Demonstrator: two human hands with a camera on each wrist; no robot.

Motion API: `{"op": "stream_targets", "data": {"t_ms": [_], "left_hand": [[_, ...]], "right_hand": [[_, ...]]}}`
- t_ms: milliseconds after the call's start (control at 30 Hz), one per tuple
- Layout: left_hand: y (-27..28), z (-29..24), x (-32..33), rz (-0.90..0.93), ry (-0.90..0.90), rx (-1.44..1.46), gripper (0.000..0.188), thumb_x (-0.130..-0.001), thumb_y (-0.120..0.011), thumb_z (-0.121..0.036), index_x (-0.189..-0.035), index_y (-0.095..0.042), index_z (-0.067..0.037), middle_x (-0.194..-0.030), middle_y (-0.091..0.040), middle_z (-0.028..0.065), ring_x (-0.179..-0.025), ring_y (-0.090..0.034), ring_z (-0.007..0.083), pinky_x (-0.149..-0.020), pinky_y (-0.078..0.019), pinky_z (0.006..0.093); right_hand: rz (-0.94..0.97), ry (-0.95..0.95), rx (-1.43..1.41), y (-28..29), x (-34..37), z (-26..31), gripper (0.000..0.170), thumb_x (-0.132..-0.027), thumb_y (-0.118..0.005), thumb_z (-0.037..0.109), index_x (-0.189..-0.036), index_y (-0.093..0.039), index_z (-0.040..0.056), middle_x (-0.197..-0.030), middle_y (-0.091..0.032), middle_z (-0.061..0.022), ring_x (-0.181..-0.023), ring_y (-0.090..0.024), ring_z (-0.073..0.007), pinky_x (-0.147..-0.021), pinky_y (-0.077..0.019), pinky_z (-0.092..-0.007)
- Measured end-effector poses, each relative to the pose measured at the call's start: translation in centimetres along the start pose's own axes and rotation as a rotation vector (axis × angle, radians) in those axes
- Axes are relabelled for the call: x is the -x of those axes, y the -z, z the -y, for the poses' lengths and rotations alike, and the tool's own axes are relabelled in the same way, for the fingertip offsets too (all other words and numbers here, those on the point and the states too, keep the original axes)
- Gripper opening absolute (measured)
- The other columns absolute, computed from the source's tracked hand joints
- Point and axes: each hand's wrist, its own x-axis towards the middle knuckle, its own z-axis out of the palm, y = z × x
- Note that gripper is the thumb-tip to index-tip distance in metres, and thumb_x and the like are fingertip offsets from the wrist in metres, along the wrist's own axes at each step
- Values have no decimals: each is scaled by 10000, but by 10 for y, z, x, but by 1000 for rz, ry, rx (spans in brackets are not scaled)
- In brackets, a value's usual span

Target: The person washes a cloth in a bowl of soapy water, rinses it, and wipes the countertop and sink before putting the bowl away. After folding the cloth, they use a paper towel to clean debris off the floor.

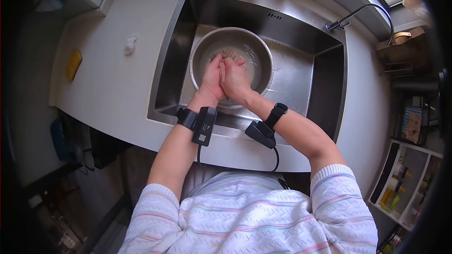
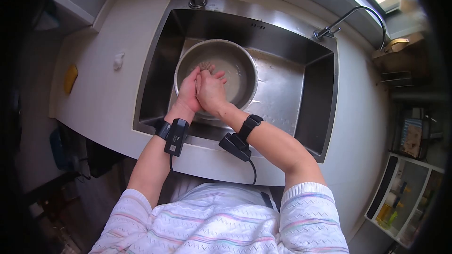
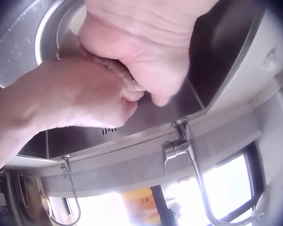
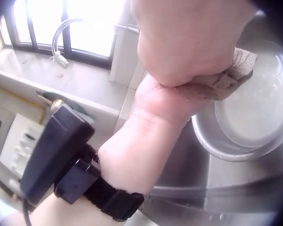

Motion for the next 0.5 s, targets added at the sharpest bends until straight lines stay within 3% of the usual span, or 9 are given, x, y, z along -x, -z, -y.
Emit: {"op": "stream_targets", "data": {"t_ms": [100, 133, 200, 233, 267, 300, 333, 400, 500], "left_hand": [[18, -13, -4, -85, 40, 25, 432, -925, -322, -354, -1133, -465, -4, -1140, -521, 176, -1027, -521, 284, -918, -390, 406], [16, -23, 1, -175, -58, -38, 406, -919, -359, -323, -1122, -469, 10, -1107, -539, 174, -1009, -532, 282, -888, -413, 398], [14, -34, 5, -266, -151, -90, 382, -912, -396, -292, -1111, -473, 24, -1073, -556, 172, -991, -542, 280, -859, -437, 391], [15, -39, 2, -364, -191, -259, 352, -883, -455, -249, -1098, -490, 27, -1054, -559, 157, -957, -551, 256, -804, -454, 363], [17, -43, 0, -467, -225, -432, 330, -854, -514, -206, -1085, -506, 29, -1035, -562, 142, -923, -560, 231, -749, -471, 335], [15, -47, -3, -491, -218, -568, 320, -825, -540, -133, -1085, -505, 51, -1019, -561, 136, -901, -563, 203, -727, -464, 314], [22, -48, -10, -494, -210, -569, 320, -825, -540, -133, -1085, -505, 51, -1019, -561, 136, -901, -563, 203, -727, -464, 314], [39, -44, -21, -435, -498, -880, 328, -807, -551, -103, -1082, -509, 71, -991, -574, 138, -840, -578, 203, -711, -469, 297], [20, -56, -3, -234, -339, -860, 331, -793, -599, -93, -1071, -515, 66, -973, -584, 135, -828, -587, 188, -722, -479, 288]], "right_hand": [[48, 8, -305, 2, -11, -23, 278, -850, -486, 241, -930, -519, -23, -694, -564, -241, -669, -601, -315, -635, -470, -379], [67, -136, -311, 14, -16, -30, 255, -826, -503, 256, -900, -571, 21, -749, -602, -238, -707, -604, -344, -643, -465, -397], [123, -297, -467, 29, -17, -54, 266, -811, -553, 282, -900, -570, 32, -722, -611, -193, -702, -615, -253, -653, -467, -359], [235, -252, -388, 36, -13, -55, 330, -786, -611, 311, -938, -569, 21, -756, -617, -132, -729, -592, -174, -681, -465, -315], [236, -258, -386, 35, -6, -54, 330, -786, -611, 311, -938, -569, 21, -756, -617, -132, -729, -592, -174, -681, -465, -315], [425, -150, -404, 38, 3, -45, 380, -772, -633, 326, -958, -565, 2, -791, -617, -112, -740, -584, -169, -693, -458, -298], [611, -37, -423, 40, 6, -40, 431, -759, -655, 342, -977, -562, -18, -826, -618, -92, -751, -576, -164, -704, -451, -280], [723, -103, -397, 44, 0, -47, 479, -747, -679, 334, -1017, -554, -41, -893, -610, -61, -805, -562, -131, -721, -444, -246], [716, -422, -753, 53, -17, -71, 347, -770, -661, 274, -987, -574, 18, -866, -604, -43, -823, -550, -79, -690, -469, -213]]}}
